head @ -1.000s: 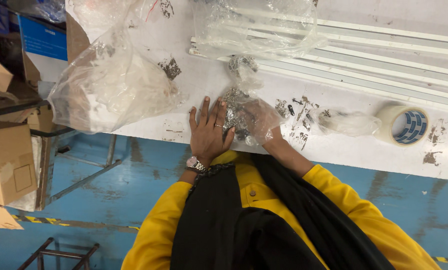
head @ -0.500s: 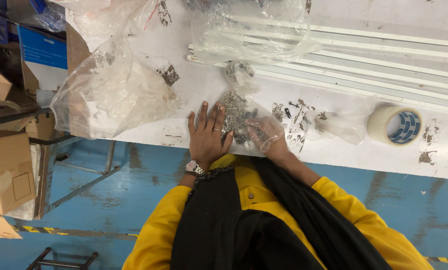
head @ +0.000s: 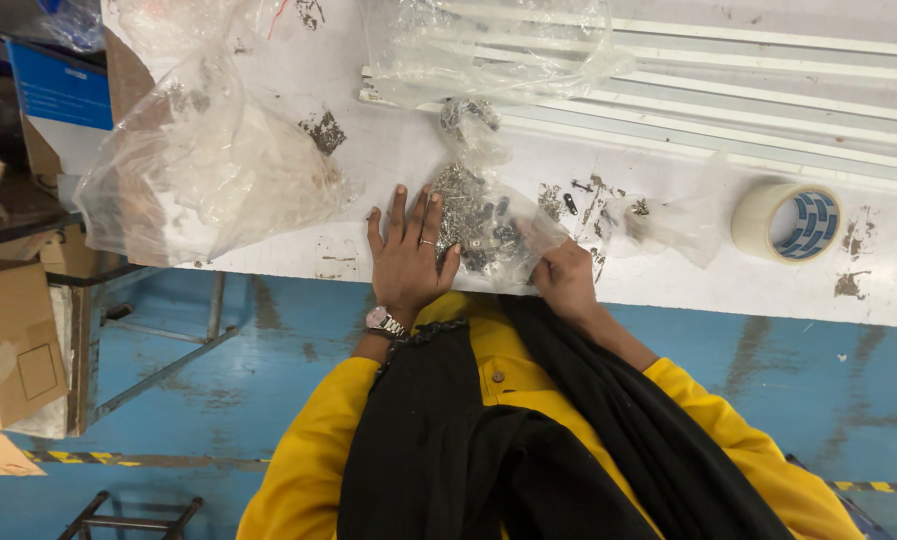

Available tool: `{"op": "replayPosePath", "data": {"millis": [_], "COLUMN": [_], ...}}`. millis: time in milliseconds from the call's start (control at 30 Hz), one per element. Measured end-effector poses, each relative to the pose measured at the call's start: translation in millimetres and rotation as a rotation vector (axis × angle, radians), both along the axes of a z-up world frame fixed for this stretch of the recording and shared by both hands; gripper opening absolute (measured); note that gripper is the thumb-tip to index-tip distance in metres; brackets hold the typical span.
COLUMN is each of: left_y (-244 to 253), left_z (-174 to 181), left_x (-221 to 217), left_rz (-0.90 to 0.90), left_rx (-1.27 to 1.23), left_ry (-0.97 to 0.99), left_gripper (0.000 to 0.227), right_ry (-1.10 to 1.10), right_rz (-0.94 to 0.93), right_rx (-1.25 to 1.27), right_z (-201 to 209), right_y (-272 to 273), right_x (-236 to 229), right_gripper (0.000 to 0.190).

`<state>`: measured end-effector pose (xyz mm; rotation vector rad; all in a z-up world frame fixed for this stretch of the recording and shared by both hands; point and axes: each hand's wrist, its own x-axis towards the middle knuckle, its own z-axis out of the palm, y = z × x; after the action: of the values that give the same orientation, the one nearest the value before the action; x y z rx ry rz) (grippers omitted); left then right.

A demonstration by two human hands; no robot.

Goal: The person organizes small metal parts by sorting through a clear plastic bag and placing specific components into different containers and bags.

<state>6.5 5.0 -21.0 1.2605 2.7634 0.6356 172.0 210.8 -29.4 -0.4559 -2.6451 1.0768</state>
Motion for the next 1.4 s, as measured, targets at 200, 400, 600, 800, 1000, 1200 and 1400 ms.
{"op": "replayPosePath", "data": {"millis": [200, 400, 600, 800, 1000, 1200, 1400], "left_y": [1, 1, 0, 26, 93, 52, 27], "left_z": [3, 6, 9, 35, 39, 19, 23], "left_x": [-1, -1, -3, -25, -70, -72, -60], "left_rz": [-0.004, -0.005, -0.003, -0.032, -0.133, -0.142, -0.254], "left_rx": [-0.006, 0.003, 0.041, 0.442, 0.035, 0.153, 0.129], "left_ry": [-0.005, 0.03, -0.021, -0.159, -0.11, -0.203, -0.102], "left_gripper": [0.071, 0.071, 0.072, 0.058, 0.038, 0.025, 0.036], "right_ry": [-0.258, -0.073, -0.196, -0.43, -0.136, 0.066, 0.185], "right_rz": [0.13, 0.341, 0.283, 0.101, 0.262, 0.147, -0.055], "right_rx": [-0.062, 0.351, 0.196, -0.153, -0.088, 0.107, 0.057], "right_z": [6, 26, 18, 8, 0, 38, 79], "right_y": [-4, -9, -2, -5, 2, 10, 16], "right_x": [-30, -70, -61, -69, -26, 22, -4], "right_gripper": [0.031, 0.057, 0.044, 0.052, 0.065, 0.037, 0.033]}}
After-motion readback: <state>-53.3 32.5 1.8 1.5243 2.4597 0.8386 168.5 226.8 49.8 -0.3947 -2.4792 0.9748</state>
